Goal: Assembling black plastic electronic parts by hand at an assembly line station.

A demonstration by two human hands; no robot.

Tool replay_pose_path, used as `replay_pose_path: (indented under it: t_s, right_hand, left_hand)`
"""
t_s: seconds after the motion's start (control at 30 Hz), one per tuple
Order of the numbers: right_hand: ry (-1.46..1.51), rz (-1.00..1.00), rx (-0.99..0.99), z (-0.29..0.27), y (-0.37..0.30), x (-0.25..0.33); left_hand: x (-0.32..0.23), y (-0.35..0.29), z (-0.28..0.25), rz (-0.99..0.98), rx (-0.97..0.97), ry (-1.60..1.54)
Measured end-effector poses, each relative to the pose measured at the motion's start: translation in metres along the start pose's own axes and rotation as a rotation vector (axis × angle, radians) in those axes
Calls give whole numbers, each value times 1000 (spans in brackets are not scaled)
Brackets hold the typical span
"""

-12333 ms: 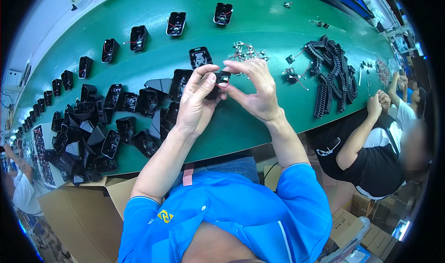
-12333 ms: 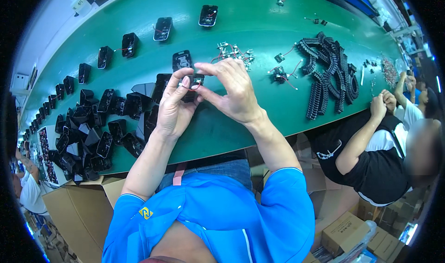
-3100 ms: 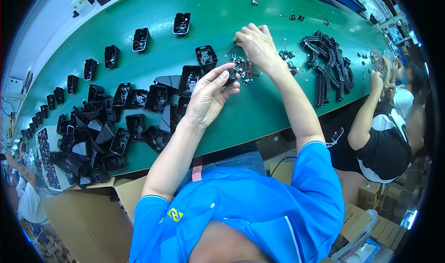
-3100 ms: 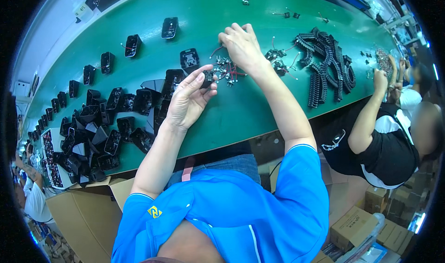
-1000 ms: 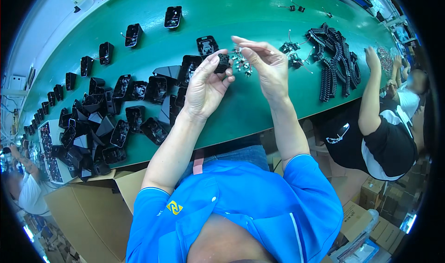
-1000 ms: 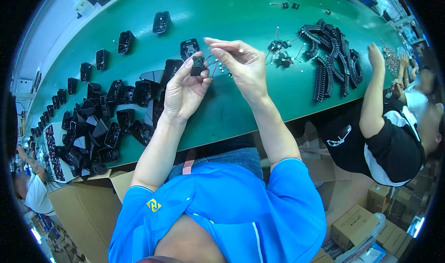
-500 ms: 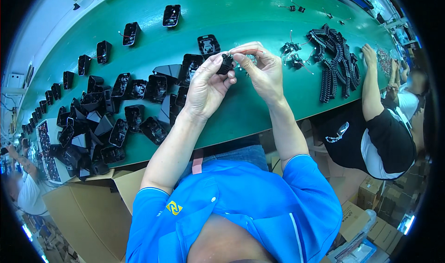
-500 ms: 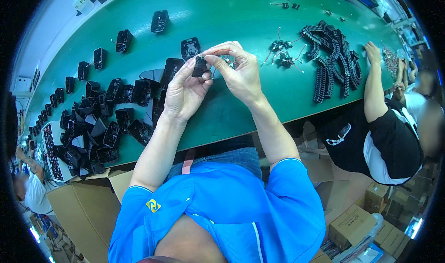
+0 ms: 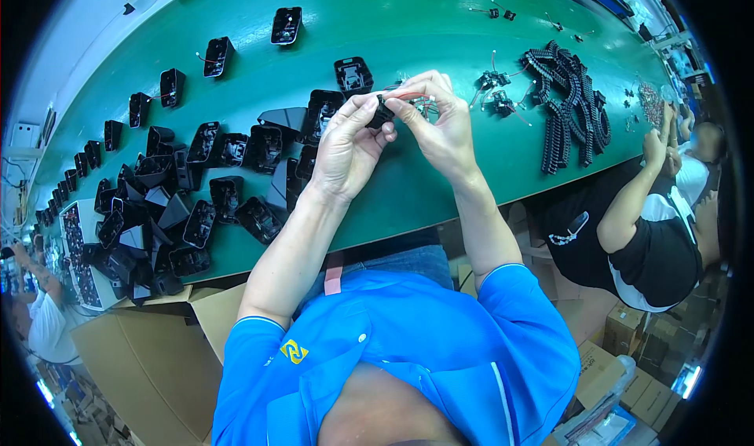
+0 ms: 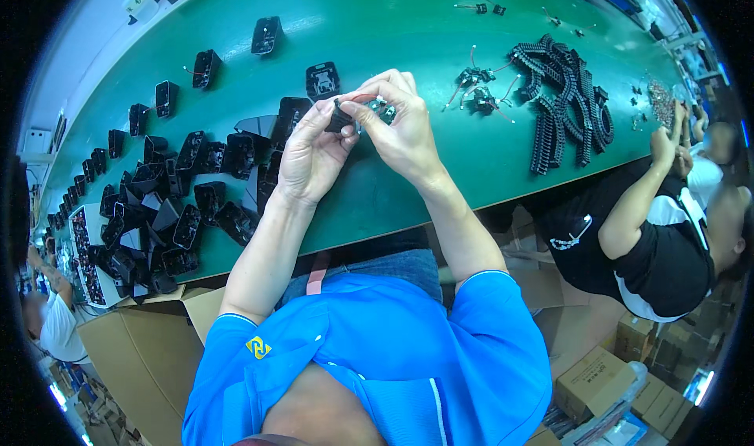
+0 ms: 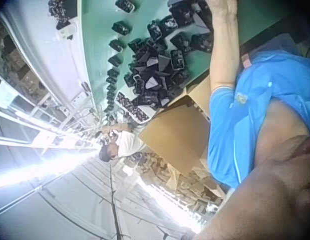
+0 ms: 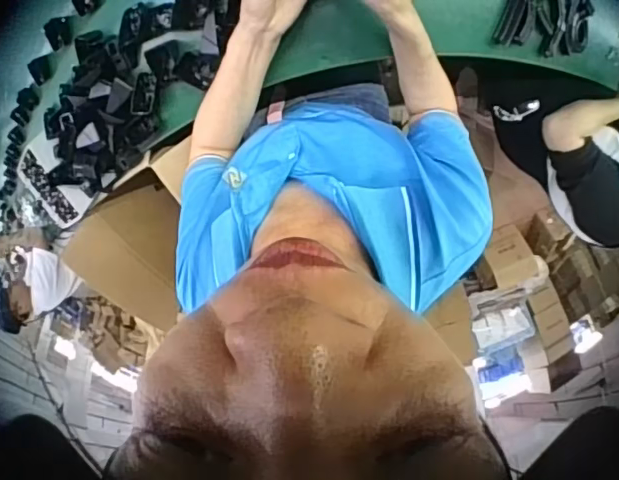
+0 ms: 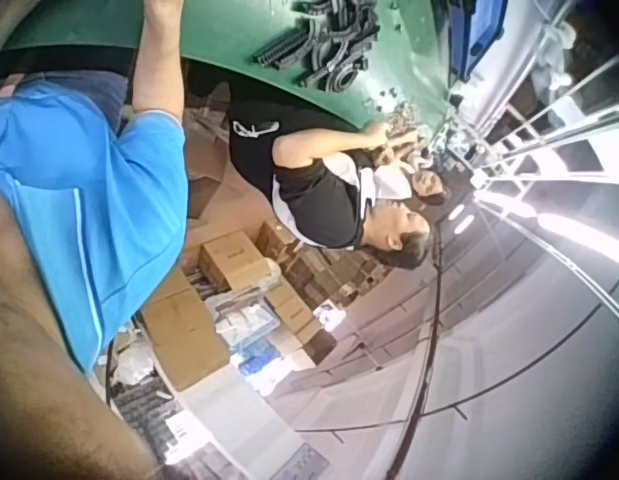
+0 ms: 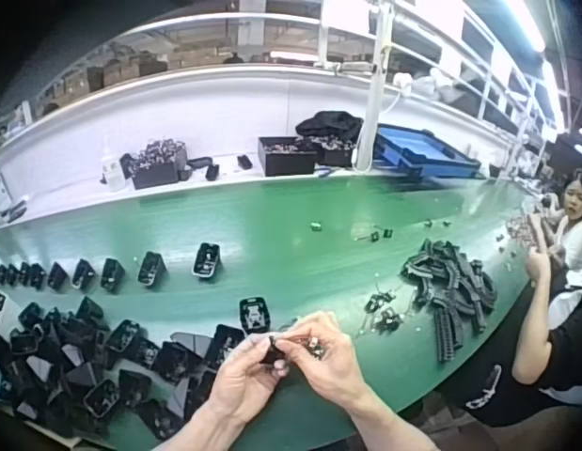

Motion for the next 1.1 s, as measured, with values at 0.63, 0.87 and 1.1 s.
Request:
replay_pose_path:
  t_s: [0.63,0.87,1.1]
  right_hand:
    - [-527,-43,-297,-92,-5,1]
    - [-1048,-245,-232,-66,4,10]
    - [-991,-298,60,-14,21,-14]
  left_hand:
    - [5,-1,0,-14,-55,210]
    - [-13,2,3,131,-28,56]
    - [-26,1,2,223,-29,-10]
Point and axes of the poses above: each hand's wrist, its own y-axis towards the middle knuckle, its own z-axis out of the palm, x = y × z, the point moved 8 cm from there along y, towards the middle knuckle, and after that the axes turned 4 degrees about y, right-handed, at the moved point
